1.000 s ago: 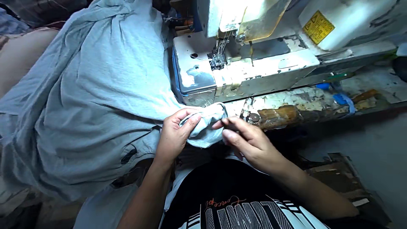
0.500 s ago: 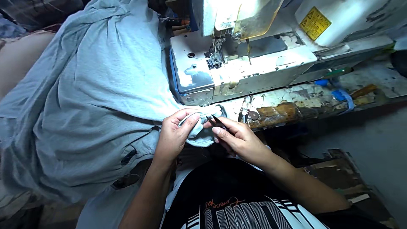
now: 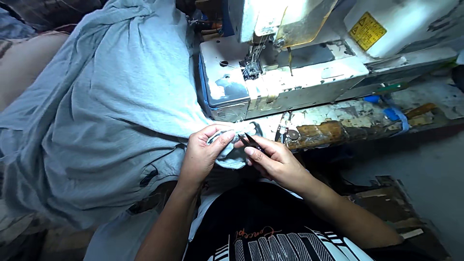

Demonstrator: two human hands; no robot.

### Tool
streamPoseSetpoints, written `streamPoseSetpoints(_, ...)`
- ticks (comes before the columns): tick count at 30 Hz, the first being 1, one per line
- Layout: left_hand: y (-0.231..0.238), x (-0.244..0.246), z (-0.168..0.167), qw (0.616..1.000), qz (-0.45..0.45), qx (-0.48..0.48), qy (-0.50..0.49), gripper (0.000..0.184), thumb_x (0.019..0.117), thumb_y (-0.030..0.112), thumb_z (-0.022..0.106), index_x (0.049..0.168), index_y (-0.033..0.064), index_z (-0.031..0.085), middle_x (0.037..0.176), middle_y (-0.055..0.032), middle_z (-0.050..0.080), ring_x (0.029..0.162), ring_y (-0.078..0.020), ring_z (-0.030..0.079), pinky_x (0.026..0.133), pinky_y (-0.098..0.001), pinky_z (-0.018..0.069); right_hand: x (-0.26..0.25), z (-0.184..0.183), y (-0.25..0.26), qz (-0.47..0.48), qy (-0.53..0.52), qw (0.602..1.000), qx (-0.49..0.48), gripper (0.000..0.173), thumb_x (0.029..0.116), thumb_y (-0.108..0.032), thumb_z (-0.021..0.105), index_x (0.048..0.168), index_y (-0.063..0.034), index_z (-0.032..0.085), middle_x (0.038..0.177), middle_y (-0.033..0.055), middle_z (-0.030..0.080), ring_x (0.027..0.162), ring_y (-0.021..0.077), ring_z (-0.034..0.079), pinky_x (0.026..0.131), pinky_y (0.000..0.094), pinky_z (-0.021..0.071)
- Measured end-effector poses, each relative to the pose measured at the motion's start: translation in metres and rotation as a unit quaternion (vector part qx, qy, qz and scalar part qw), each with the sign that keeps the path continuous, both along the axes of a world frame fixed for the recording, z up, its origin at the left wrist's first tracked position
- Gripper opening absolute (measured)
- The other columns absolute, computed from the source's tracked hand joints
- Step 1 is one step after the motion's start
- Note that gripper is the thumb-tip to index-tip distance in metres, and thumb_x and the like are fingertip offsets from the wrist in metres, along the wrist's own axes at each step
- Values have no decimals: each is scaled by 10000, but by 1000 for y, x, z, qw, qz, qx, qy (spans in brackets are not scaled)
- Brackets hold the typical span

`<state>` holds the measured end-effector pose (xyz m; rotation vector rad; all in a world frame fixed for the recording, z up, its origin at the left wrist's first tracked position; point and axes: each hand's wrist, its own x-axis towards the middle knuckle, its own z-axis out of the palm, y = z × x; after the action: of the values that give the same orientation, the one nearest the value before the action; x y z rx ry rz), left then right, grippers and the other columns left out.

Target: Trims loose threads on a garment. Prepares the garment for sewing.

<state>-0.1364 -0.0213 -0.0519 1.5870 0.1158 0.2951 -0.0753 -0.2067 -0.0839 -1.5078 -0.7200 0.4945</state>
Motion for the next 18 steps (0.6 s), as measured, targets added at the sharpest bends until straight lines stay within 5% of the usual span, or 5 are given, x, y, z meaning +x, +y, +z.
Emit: streamPoseSetpoints(18, -2, -5, 6, 1000, 11, 20, 14, 112, 983, 46, 621, 985, 48, 733, 783, 0, 705, 664, -25, 646, 625, -179, 555, -2, -1, 2, -3, -17, 999, 35, 280, 1077, -195, 473, 1162, -90, 718, 772, -92, 595, 590, -58, 465, 536, 107, 389)
